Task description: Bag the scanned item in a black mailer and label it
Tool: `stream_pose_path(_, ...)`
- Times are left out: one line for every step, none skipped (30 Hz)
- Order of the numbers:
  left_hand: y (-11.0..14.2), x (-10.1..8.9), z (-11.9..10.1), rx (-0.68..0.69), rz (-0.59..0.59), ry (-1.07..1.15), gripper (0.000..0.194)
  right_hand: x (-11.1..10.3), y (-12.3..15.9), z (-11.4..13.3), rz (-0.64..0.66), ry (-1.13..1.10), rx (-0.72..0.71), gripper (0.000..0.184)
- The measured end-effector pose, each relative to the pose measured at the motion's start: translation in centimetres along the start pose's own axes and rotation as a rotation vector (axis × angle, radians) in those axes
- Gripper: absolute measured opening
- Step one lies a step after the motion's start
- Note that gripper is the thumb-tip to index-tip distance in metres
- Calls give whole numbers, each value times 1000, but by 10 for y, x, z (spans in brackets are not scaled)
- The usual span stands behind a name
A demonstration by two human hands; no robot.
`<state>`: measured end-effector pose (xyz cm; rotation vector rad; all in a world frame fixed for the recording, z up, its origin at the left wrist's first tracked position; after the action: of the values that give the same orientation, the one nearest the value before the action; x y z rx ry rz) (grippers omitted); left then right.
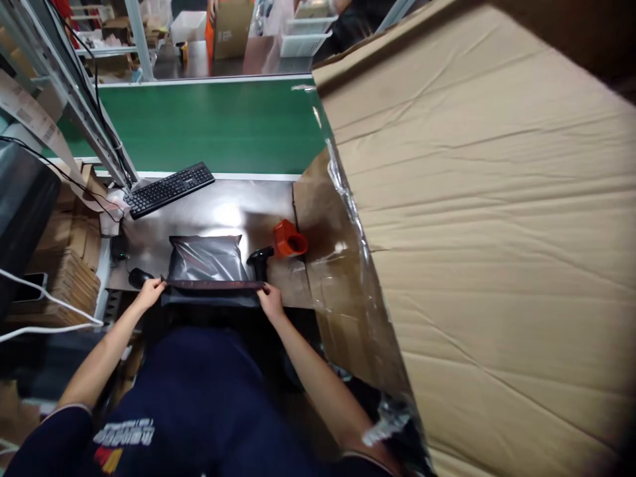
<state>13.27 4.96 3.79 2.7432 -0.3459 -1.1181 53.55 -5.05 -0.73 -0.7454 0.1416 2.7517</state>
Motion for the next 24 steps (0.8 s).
stream_pose_path(-9, 3, -7, -17, -61, -12, 42, 4, -13, 5, -61, 5, 32, 46)
stream_pose_path(-18, 6, -14, -39, -129, -28, 42, 8, -25, 12, -116, 9, 54, 50)
stream_pose_path(-26, 9, -21, -65, -197, -49, 41, 12, -37, 19, -164, 8, 67, 52)
stream_pose_path(-33, 11, -27, -94, -260, -71, 41, 14, -47, 27, -199, 15, 78, 53)
stream_pose_path(-39, 14, -32, -125, -309, -95, 42, 16, -57, 36, -218, 37, 97, 53)
stream_pose_path(-45, 16, -37, -156, -340, -121, 43, 17, -65, 43, -216, 79, 127, 52)
stream_pose_path(-51, 17, -40, -184, -354, -145, 43, 18, -73, 50, -190, 143, 174, 52)
stream_pose_path(-56, 18, -43, -206, -351, -167, 43, 18, -80, 54, -145, 218, 233, 52)
stream_pose_path(-62, 19, -45, -225, -338, -187, 43, 18, -86, 58, -92, 291, 293, 53)
stream_pose_path(-68, 19, -47, -242, -319, -206, 44, 19, -92, 60, -40, 348, 344, 55)
stream_pose_path(-73, 19, -47, -259, -295, -224, 46, 19, -96, 61, 3, 380, 380, 55)
stream_pose_path(-78, 19, -47, -275, -268, -241, 47, 20, -100, 61, 36, 396, 407, 56)
stream_pose_path(-82, 20, -46, -292, -241, -258, 47, 22, -104, 60, 58, 402, 430, 55)
stream_pose_path(-85, 21, -44, -310, -215, -274, 46, 23, -106, 58, 75, 405, 453, 55)
stream_pose_path(-86, 22, -42, -328, -191, -289, 44, 25, -107, 56, 93, 412, 478, 55)
stream_pose_path(-86, 24, -40, -344, -172, -302, 41, 26, -106, 54, 108, 420, 501, 55)
stream_pose_path(-84, 25, -39, -358, -164, -316, 40, 26, -105, 52, 117, 428, 521, 55)
stream_pose_path(-81, 26, -39, -370, -166, -328, 41, 26, -102, 51, 117, 436, 541, 55)
stream_pose_path(-76, 26, -40, -382, -181, -337, 45, 26, -99, 52, 98, 448, 538, 56)
stream_pose_path(-72, 28, -44, -371, -214, -351, 49, 27, -95, 56, 64, 466, 494, 56)
stream_pose_path(-67, 30, -52, -321, -252, -375, 55, 30, -92, 63, 28, 489, 399, 57)
stream_pose_path(-64, 36, -64, -225, -278, -411, 59, 35, -89, 73, 4, 513, 260, 58)
stream_pose_path(-62, 44, -78, -93, -276, -458, 61, 45, -85, 84, 8, 536, 100, 58)
stream_pose_path(-60, 56, -93, 54, -239, -510, 62, 58, -80, 95, 44, 554, -50, 56)
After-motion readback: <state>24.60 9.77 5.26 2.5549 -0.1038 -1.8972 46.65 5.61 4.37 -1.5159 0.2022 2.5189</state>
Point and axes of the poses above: each hand's wrist, its own y-axis away from the middle knuckle, its own x-axis out of the palm, z = x × y, the point moved 5 cm from there along -y, towards the middle knuckle, and after that the axes turned 3 degrees about -y, right-handed, at the moved point
